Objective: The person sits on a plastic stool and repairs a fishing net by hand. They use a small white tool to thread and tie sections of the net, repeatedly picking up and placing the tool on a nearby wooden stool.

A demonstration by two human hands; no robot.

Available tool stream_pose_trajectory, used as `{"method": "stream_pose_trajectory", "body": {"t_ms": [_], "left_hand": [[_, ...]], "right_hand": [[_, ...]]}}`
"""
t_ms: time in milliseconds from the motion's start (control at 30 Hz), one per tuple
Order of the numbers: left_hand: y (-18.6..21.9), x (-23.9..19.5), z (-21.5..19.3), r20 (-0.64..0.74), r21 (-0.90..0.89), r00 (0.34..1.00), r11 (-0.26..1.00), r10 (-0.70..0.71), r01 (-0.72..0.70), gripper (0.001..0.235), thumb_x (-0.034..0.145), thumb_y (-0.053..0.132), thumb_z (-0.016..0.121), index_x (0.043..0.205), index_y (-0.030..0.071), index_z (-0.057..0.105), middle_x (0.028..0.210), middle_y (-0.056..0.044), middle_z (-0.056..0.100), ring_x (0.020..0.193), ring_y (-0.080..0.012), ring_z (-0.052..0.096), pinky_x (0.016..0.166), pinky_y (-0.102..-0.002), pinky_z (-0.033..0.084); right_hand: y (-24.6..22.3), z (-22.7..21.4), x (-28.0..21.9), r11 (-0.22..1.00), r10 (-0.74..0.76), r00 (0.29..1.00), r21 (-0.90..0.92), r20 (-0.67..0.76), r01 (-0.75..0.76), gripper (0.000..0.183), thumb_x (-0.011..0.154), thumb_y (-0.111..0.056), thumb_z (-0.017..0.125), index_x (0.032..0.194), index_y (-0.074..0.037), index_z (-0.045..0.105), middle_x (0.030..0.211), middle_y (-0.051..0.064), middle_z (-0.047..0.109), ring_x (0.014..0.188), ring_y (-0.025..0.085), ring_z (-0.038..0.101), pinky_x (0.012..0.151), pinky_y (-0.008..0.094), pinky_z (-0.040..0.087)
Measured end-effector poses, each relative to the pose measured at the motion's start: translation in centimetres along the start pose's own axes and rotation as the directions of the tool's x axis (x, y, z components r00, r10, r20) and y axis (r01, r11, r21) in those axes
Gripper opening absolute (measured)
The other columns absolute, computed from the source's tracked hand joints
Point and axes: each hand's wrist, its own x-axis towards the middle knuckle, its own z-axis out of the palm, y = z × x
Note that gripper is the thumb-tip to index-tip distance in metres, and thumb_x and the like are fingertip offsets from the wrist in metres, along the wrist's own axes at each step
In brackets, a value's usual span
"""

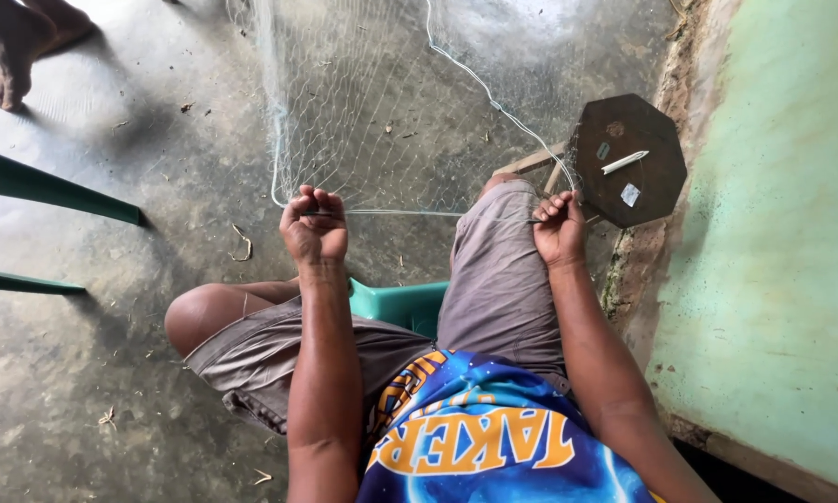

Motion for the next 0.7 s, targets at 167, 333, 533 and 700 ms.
{"method": "stream_pose_trajectory", "body": {"t_ms": [167, 333, 533, 700], "left_hand": [[-0.1, 0.0, -0.2, -0.086, 0.067, 0.996, 0.998, 0.002, 0.003, 0.016, 0.075, 0.002, 0.06, 0.087, 0.008, 0.068, 0.086, 0.0, 0.078, 0.074, -0.0162, 0.076, 0.076, -0.033, 0.065], [0.0, 0.3, -0.5, -0.112, 0.072, 0.994, 0.997, -0.001, 0.009, 0.018, 0.075, 0.002, 0.059, 0.09, 0.006, 0.068, 0.087, -0.001, 0.078, 0.074, -0.0165, 0.076, 0.075, -0.033, 0.066], [0.3, 2.8, -2.8, -0.175, 0.179, 0.984, 0.984, 0.013, 0.019, 0.017, 0.075, 0.006, 0.059, 0.089, 0.011, 0.067, 0.082, 0.004, 0.075, 0.068, -0.0125, 0.073, 0.073, -0.034, 0.062], [0.1, 3.6, -3.6, -0.229, 0.228, 0.973, 0.973, 0.013, 0.04, 0.016, 0.077, 0.008, 0.059, 0.09, 0.013, 0.067, 0.081, 0.007, 0.074, 0.066, -0.0098, 0.071, 0.072, -0.032, 0.06]], "right_hand": [[0.1, -0.1, 0.0, 1.0, -0.015, 1.0, -0.013, -0.004, 0.015, 0.024, 0.109, -0.037, 0.056, 0.096, -0.02, 0.068, 0.083, -0.007, 0.058, 0.075, 0.009, 0.054, 0.072, 0.025, 0.044], [0.2, 0.4, -0.2, 0.999, -0.027, 1.0, -0.02, -0.005, 0.027, 0.025, 0.109, -0.037, 0.055, 0.097, -0.02, 0.068, 0.084, -0.007, 0.059, 0.075, 0.01, 0.055, 0.072, 0.026, 0.045], [0.8, 0.4, 0.3, 0.999, -0.046, 0.998, -0.009, -0.044, 0.046, 0.027, 0.107, -0.039, 0.058, 0.097, -0.019, 0.072, 0.083, -0.005, 0.062, 0.076, 0.011, 0.058, 0.075, 0.027, 0.047], [1.2, -0.3, 0.8, 0.992, -0.125, 0.986, -0.029, -0.114, 0.123, 0.028, 0.103, -0.043, 0.062, 0.1, -0.018, 0.074, 0.086, -0.003, 0.067, 0.081, 0.012, 0.064, 0.081, 0.03, 0.052]]}}
